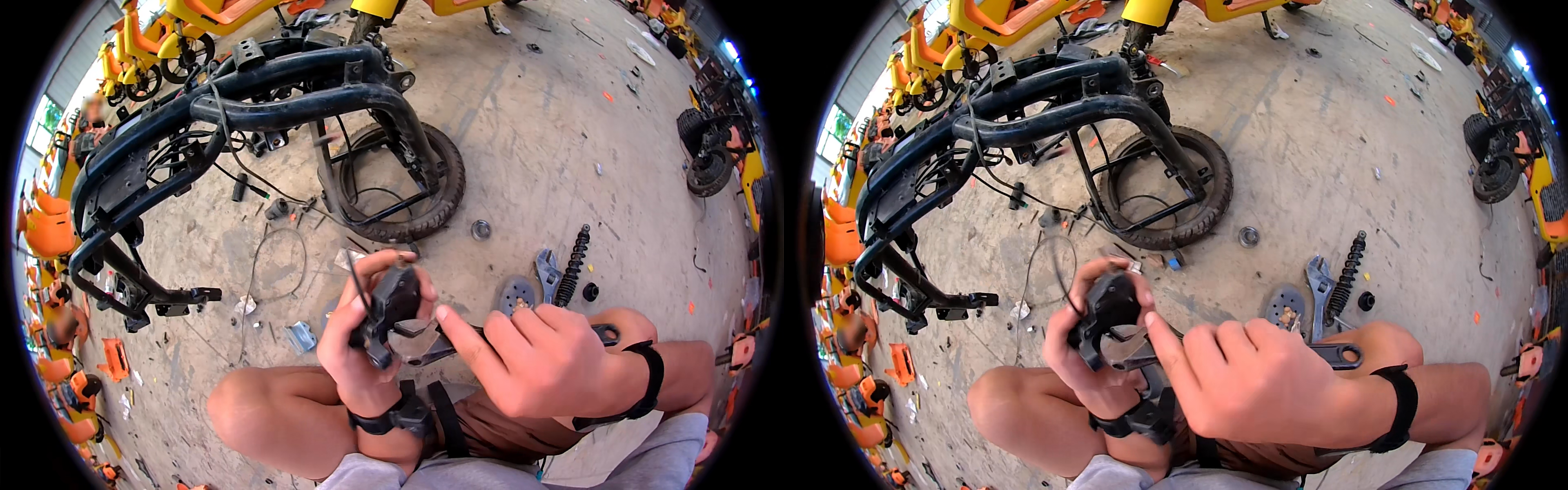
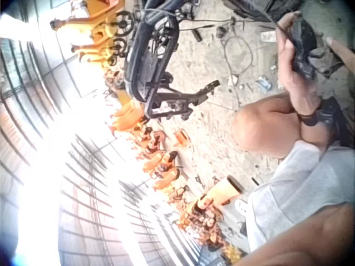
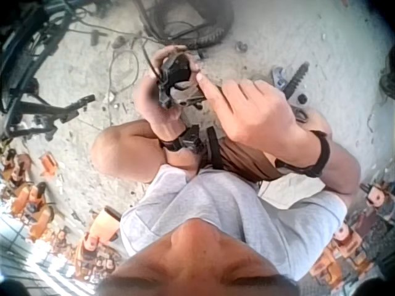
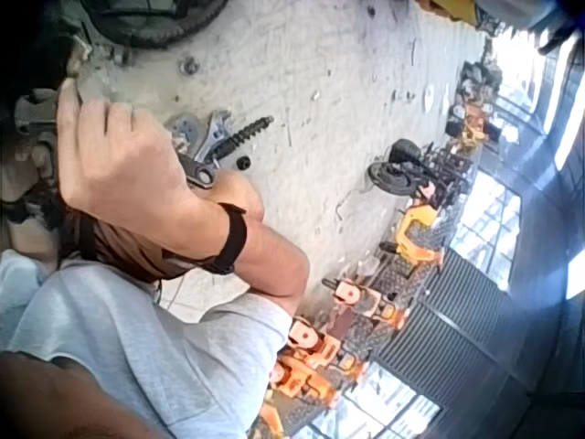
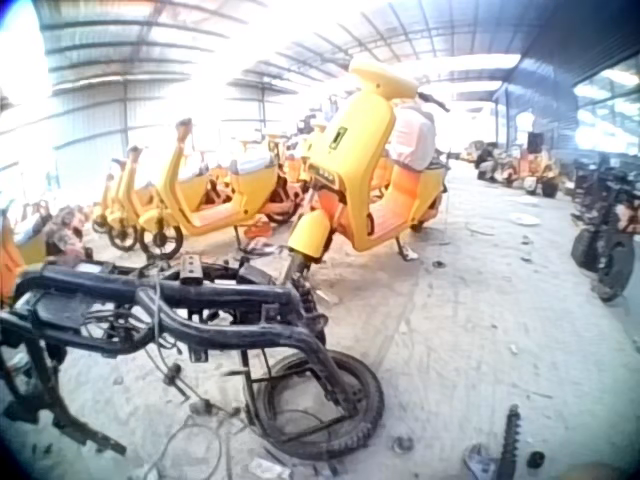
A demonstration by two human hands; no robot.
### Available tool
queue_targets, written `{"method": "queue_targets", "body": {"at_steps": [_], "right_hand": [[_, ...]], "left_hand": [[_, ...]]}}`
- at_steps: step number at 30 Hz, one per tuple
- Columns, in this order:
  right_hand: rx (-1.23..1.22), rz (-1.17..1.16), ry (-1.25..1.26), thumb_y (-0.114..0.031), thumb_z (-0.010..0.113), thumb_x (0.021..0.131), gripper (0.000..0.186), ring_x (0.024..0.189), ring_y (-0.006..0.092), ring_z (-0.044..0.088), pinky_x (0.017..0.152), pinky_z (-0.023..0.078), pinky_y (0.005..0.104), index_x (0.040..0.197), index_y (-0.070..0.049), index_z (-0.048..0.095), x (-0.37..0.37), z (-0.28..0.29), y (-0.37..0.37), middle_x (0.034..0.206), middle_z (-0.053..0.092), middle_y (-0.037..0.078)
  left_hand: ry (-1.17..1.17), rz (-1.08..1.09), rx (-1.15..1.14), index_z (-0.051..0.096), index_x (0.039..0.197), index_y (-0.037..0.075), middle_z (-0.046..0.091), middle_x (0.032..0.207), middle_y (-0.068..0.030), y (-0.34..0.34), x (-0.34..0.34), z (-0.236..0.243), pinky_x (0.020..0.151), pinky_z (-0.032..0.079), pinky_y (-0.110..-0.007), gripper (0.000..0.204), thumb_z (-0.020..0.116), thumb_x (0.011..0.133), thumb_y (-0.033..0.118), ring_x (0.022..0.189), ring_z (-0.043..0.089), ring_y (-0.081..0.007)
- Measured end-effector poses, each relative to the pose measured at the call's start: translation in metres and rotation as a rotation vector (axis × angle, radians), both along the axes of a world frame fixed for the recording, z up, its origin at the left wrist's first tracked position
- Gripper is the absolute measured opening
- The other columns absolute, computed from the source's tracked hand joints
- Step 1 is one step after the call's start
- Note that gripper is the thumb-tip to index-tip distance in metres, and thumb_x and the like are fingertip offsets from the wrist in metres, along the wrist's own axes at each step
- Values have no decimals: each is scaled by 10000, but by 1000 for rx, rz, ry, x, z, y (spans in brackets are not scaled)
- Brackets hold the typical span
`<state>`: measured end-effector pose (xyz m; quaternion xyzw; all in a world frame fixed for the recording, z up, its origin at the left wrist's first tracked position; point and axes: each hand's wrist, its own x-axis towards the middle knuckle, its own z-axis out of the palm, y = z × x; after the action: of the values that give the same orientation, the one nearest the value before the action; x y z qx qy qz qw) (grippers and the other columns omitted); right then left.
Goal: The person sits on the floor and uses pliers to repeatedly squeeze and adjust a small black plastic component with a wire attached. The person rotates the component and repositions the pliers multiple times while working on the same part.
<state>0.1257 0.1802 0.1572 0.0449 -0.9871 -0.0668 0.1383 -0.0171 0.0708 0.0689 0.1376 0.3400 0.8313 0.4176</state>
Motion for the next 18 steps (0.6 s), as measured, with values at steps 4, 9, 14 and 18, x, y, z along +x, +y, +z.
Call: {"method": "queue_targets", "body": {"at_steps": [4,9,14,18], "right_hand": [[-50,1,-3,-168,717,793,335,450,100,404,419,350,259,1090,-13,711,0,-2,0,602,348,-25],[-797,-148,-81,-239,688,867,284,492,255,546,439,408,343,1030,-6,704,1,-9,3,592,533,81],[-1284,-232,-262,-302,657,918,313,537,396,541,471,414,413,938,10,680,-5,-11,6,628,573,216],[-1340,-277,-356,-310,644,930,340,540,418,513,483,409,427,832,16,655,-9,-9,9,617,550,238]], "left_hand": [[-9,-76,3,490,1230,-67,595,953,-247,-5,-8,-2,636,464,-313,606,453,849,403,745,563,-249],[110,208,189,445,1319,1,560,1024,-251,-1,-2,-9,611,454,-321,608,468,880,422,775,543,-243],[277,336,153,407,1313,-19,539,992,-237,3,2,-9,610,460,-346,612,451,888,419,725,531,-247],[349,354,161,401,1321,-24,538,1004,-250,4,2,-9,632,470,-357,609,473,881,391,749,536,-256]]}}
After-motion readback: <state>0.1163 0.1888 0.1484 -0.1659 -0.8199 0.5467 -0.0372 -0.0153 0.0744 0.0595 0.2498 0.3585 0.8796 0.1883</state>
